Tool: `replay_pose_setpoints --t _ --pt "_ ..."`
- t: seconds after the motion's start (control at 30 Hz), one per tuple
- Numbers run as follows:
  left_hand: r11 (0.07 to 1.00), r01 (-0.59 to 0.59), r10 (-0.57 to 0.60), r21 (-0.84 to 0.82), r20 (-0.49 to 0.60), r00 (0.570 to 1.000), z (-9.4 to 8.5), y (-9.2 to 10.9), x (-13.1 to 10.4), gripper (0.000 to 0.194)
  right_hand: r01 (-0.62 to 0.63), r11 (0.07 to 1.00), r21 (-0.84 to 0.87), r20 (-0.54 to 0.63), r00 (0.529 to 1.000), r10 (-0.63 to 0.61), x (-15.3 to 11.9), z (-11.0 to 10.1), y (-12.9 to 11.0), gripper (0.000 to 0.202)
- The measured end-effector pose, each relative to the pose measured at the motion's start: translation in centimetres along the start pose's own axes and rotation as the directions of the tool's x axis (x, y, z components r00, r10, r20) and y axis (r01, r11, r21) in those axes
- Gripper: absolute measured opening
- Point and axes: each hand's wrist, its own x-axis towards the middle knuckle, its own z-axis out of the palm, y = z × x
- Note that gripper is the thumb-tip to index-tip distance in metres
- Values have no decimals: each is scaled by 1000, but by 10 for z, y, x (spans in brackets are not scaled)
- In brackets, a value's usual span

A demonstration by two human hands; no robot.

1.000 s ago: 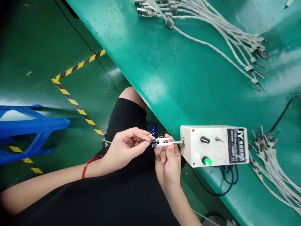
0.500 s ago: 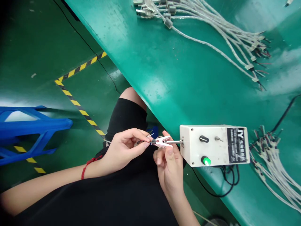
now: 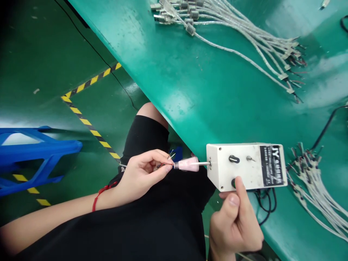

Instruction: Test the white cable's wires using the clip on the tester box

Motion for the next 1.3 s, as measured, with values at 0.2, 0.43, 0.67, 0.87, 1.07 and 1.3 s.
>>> replay_pose_setpoints --t 0.2,0.43,0.67,0.87,1.07,1.3 --pt "1000 5 -5 -3 -9 1000 0 -2 -1 7 -11 1000 23 17 1000 11 0 -5 -6 39" --pt "1000 11 -11 -10 -22 1000 0 -1 -2 8 -35 997 70 -94 995 41 -1 8 -6 32" --pt "1000 -26 26 -1 -41 999 -3 0 -5 8 37 948 315 90 994 -68 -19 -5 -12 43" --pt "989 -144 144 23 11 990 -4 11 -15 5 -595 726 345 817 571 79 -20 6 -44 14" --pt "970 -230 226 75 59 972 -3 18 -20 9 -811 450 373 882 460 99 -24 25 -49 7" --pt "962 -251 244 106 69 967 -5 17 -22 7 -798 452 397 860 496 120 -26 25 -51 7"
